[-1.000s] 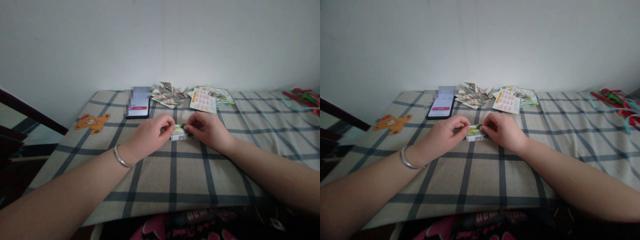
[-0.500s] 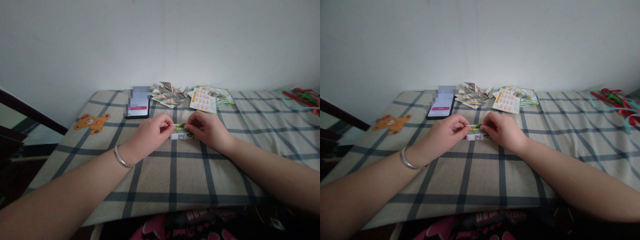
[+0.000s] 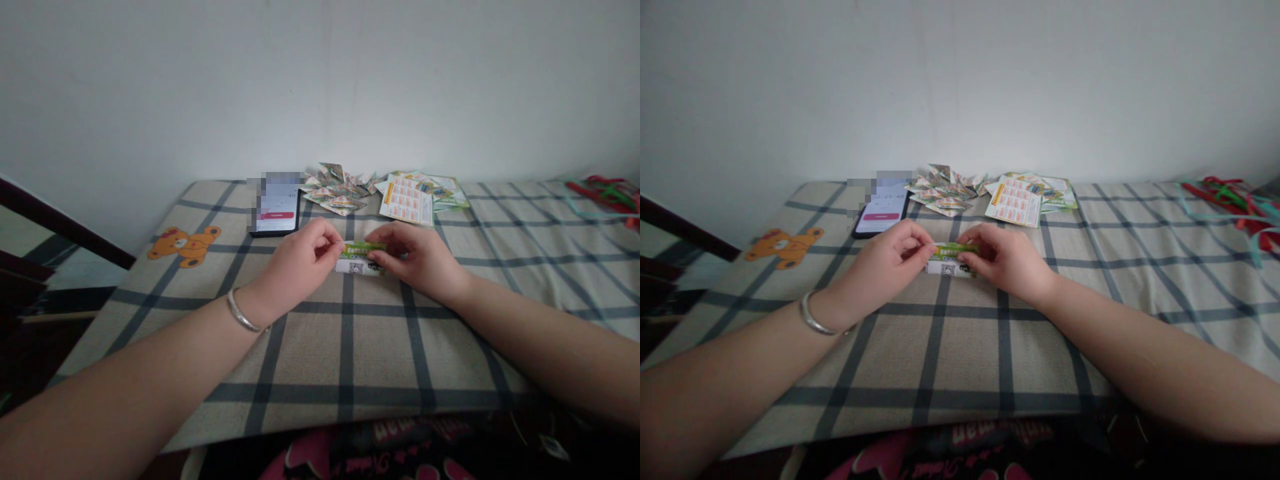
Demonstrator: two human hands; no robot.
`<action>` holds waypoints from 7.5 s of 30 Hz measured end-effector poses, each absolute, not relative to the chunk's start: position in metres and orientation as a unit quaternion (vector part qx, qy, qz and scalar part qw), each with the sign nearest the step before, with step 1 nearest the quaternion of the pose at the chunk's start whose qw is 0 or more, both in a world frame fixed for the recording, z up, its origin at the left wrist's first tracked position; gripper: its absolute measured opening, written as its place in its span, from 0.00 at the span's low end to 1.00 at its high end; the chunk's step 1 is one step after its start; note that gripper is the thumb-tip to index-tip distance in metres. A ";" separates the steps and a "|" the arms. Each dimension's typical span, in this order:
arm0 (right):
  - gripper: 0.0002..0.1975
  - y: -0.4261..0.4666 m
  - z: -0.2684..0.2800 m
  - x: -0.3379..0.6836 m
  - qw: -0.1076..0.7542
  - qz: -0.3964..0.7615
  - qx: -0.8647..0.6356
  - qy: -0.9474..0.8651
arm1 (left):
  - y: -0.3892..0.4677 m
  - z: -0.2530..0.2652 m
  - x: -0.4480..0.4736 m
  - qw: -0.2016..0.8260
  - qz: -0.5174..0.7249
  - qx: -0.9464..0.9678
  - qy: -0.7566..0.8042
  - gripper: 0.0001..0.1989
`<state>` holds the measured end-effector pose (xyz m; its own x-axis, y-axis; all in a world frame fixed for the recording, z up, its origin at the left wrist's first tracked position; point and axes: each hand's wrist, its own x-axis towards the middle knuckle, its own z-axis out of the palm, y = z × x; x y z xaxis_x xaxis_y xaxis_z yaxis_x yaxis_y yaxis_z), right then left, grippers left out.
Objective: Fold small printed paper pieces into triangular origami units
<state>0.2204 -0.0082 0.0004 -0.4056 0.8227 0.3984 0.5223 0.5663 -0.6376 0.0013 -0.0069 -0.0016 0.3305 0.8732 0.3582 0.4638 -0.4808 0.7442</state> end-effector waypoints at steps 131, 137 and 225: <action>0.07 -0.007 -0.002 0.218 0.348 0.148 -0.385 -0.842 | -0.003 -0.003 0.004 0.255 0.404 0.794 0.377 0.05; 0.11 -0.004 -0.005 0.219 0.371 0.216 -0.418 -0.800 | 0.000 -0.004 0.004 0.332 0.427 0.734 0.410 0.05; 0.15 -0.015 0.006 0.213 0.115 -0.064 -0.249 -0.960 | -0.004 0.013 -0.008 -0.025 0.103 0.909 0.402 0.08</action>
<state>0.2128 -0.0149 0.0057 -0.8498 0.4625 0.2528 0.4921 0.8680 0.0661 -0.0081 -0.0040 0.0132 0.6551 0.7265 0.2074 0.7367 -0.6752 0.0382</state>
